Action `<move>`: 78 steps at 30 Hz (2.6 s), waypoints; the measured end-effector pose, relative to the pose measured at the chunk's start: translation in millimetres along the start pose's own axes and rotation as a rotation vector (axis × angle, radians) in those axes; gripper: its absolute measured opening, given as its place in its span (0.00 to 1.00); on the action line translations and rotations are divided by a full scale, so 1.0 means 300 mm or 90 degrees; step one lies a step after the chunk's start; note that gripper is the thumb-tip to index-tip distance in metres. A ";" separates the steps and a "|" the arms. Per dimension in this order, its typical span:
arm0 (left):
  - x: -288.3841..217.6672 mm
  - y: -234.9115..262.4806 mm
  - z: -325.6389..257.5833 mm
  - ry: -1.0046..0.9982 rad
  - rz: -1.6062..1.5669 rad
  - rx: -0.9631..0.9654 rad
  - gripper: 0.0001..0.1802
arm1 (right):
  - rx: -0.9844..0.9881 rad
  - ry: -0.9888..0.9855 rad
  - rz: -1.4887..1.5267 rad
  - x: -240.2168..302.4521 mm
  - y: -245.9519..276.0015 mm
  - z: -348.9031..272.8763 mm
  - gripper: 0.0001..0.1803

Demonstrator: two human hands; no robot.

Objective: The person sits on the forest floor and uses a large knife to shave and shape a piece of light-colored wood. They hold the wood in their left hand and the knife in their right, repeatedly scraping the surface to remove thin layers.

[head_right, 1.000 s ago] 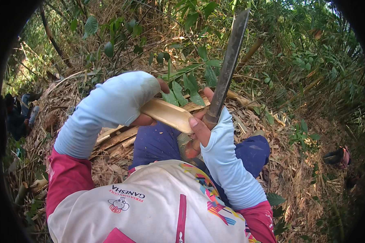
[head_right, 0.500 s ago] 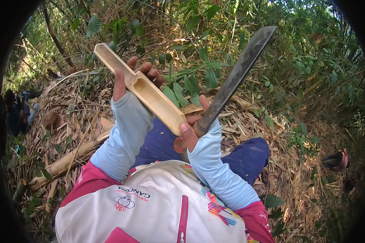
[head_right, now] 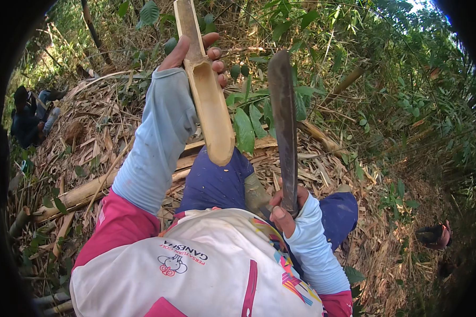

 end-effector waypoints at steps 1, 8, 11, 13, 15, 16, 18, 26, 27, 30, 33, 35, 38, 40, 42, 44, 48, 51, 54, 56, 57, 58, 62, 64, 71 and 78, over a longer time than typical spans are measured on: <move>-0.003 0.005 0.002 -0.002 -0.014 0.003 0.31 | 0.021 -0.026 -0.016 0.003 -0.006 -0.007 0.32; -0.004 0.018 0.010 -0.016 -0.084 0.003 0.34 | 0.022 -0.092 -0.071 0.031 -0.043 -0.018 0.21; -0.018 0.025 -0.002 -0.042 -0.043 -0.068 0.33 | 0.012 -0.055 -0.104 0.051 -0.046 -0.018 0.24; -0.023 0.014 -0.013 -0.052 -0.018 -0.122 0.33 | -0.020 -0.018 -0.104 0.065 -0.044 -0.006 0.25; -0.031 -0.002 -0.019 -0.053 0.005 -0.173 0.32 | -0.025 -0.035 -0.098 0.079 -0.058 0.004 0.26; -0.025 -0.001 -0.019 -0.040 0.006 -0.171 0.32 | -0.027 -0.043 -0.094 0.083 -0.063 0.009 0.26; -0.018 0.004 -0.020 -0.014 0.010 -0.167 0.32 | -0.020 -0.029 -0.106 0.083 -0.075 0.023 0.26; -0.011 0.021 0.002 -0.011 -0.020 -0.110 0.26 | -0.013 -0.063 -0.120 0.067 -0.101 0.035 0.21; -0.017 0.023 -0.001 -0.016 -0.019 -0.119 0.27 | -0.010 -0.059 -0.119 0.070 -0.106 0.038 0.21; -0.027 0.008 -0.004 -0.023 -0.023 -0.091 0.27 | -0.009 -0.053 -0.121 0.074 -0.114 0.043 0.20; -0.030 0.024 -0.005 -0.033 -0.006 -0.126 0.27 | -0.010 -0.050 -0.142 0.076 -0.116 0.044 0.19; -0.039 0.006 -0.013 -0.030 -0.028 -0.098 0.27 | -0.003 -0.042 -0.155 0.078 -0.120 0.044 0.19; -0.031 -0.005 0.002 -0.012 -0.050 -0.046 0.28 | -0.011 -0.038 -0.171 0.067 -0.103 0.034 0.19; -0.042 -0.002 0.004 -0.011 -0.041 -0.041 0.28 | -0.012 -0.054 -0.176 0.067 -0.103 0.032 0.19; -0.051 0.007 0.003 -0.016 -0.023 -0.059 0.29 | -0.010 -0.055 -0.170 0.063 -0.105 0.032 0.19; -0.051 -0.003 -0.003 -0.019 -0.021 -0.060 0.29 | -0.012 -0.049 -0.168 0.064 -0.106 0.033 0.19; -0.053 -0.009 0.002 -0.015 -0.015 -0.051 0.29 | -0.012 -0.037 -0.171 0.067 -0.109 0.026 0.19; -0.076 0.007 -0.001 -0.051 0.061 -0.088 0.28 | 0.004 -0.044 -0.191 0.065 -0.111 0.020 0.19; -0.082 -0.001 -0.007 -0.059 0.042 -0.093 0.28 | 0.011 -0.027 -0.209 0.068 -0.111 0.016 0.19; -0.079 -0.005 -0.006 -0.057 0.051 -0.092 0.28 | 0.006 -0.009 -0.217 0.069 -0.108 0.015 0.18; -0.081 -0.006 -0.007 -0.058 0.057 -0.093 0.28 | 0.004 0.000 -0.220 0.072 -0.109 0.015 0.18; -0.084 -0.005 -0.009 -0.063 0.059 -0.099 0.28 | 0.003 0.009 -0.223 0.076 -0.110 0.015 0.18; -0.076 -0.010 -0.004 -0.063 0.036 -0.101 0.27 | -0.007 -0.007 -0.269 0.063 -0.105 0.013 0.17; -0.065 -0.030 -0.008 -0.038 0.006 -0.065 0.27 | 0.003 0.014 -0.338 0.050 -0.101 0.015 0.16; -0.043 -0.093 -0.016 0.032 -0.086 0.060 0.27 | 0.003 0.033 -0.310 0.029 -0.104 0.025 0.15; -0.028 -0.110 -0.013 0.052 -0.124 0.134 0.27 | -0.005 0.015 -0.297 -0.009 -0.088 0.020 0.16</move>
Point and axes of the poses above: each hand's wrist, its own z-axis towards the middle knuckle, its own y-axis out of the back of the hand, x = y × z, the point moved 10 cm from there along z, towards the middle knuckle, and after that the axes turned 2 degrees about z, right-handed, at the moved point
